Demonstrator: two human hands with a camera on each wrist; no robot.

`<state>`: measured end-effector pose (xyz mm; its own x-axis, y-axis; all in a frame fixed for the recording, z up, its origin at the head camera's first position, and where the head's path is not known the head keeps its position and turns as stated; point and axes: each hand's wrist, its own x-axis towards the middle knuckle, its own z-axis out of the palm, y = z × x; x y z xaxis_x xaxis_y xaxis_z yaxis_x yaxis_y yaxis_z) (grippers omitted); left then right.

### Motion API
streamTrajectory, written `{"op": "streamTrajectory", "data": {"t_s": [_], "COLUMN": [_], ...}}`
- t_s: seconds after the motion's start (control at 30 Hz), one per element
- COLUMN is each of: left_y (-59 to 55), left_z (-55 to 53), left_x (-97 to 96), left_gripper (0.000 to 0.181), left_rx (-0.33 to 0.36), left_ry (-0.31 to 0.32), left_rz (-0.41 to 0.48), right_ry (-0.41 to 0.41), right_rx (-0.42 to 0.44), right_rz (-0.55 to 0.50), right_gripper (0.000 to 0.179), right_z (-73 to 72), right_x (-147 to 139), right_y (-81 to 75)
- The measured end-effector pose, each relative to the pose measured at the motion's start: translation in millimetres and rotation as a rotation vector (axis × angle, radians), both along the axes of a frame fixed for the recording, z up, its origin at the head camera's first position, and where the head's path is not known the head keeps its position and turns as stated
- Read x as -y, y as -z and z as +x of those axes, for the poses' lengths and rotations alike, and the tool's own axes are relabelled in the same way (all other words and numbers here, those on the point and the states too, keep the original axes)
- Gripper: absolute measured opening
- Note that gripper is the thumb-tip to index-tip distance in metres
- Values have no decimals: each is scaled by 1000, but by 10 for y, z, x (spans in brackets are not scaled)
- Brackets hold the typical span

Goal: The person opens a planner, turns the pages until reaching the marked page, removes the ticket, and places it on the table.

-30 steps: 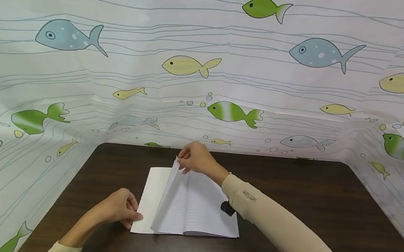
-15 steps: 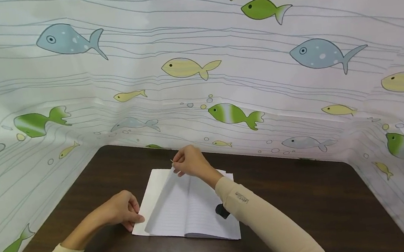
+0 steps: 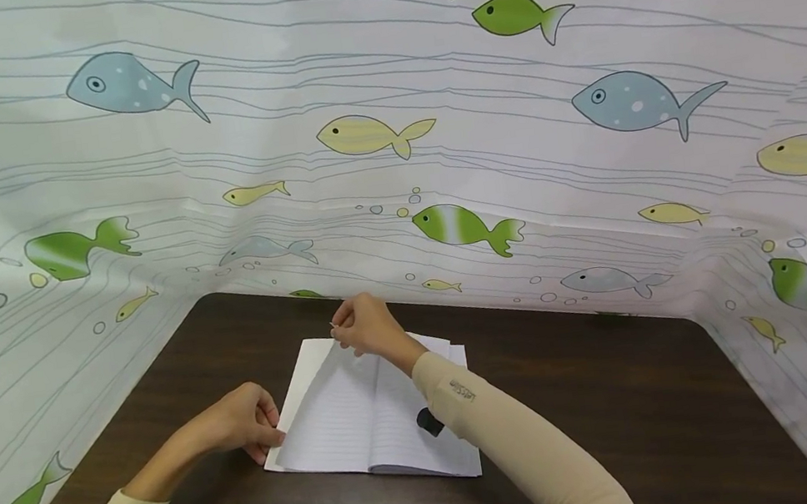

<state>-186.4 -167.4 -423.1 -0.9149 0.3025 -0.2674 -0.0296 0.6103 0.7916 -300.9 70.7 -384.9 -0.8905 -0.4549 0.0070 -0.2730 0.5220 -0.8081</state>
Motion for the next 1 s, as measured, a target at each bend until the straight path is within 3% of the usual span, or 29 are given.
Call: {"op": "streamTrajectory", "data": {"t_s": [0.33, 0.57, 0.87, 1.0], "left_y": [-3, 13, 19, -5], "left_z": [12, 4, -7, -15], "left_x": [-18, -24, -8, -19], "left_gripper": [20, 19, 12, 29], "left_rx": [4, 6, 36, 73], "left_ry": [-15, -14, 18, 10], "left_rz": [14, 10, 47, 66], "right_ry": [23, 27, 35, 31], "right_rx": [-32, -127, -126, -139], "right_rz": [68, 160, 169, 193], "right_gripper": [10, 8, 4, 5], "right_z": [39, 41, 42, 26], "right_x": [162, 295, 376, 412], "right_y": [81, 123, 156, 171]}}
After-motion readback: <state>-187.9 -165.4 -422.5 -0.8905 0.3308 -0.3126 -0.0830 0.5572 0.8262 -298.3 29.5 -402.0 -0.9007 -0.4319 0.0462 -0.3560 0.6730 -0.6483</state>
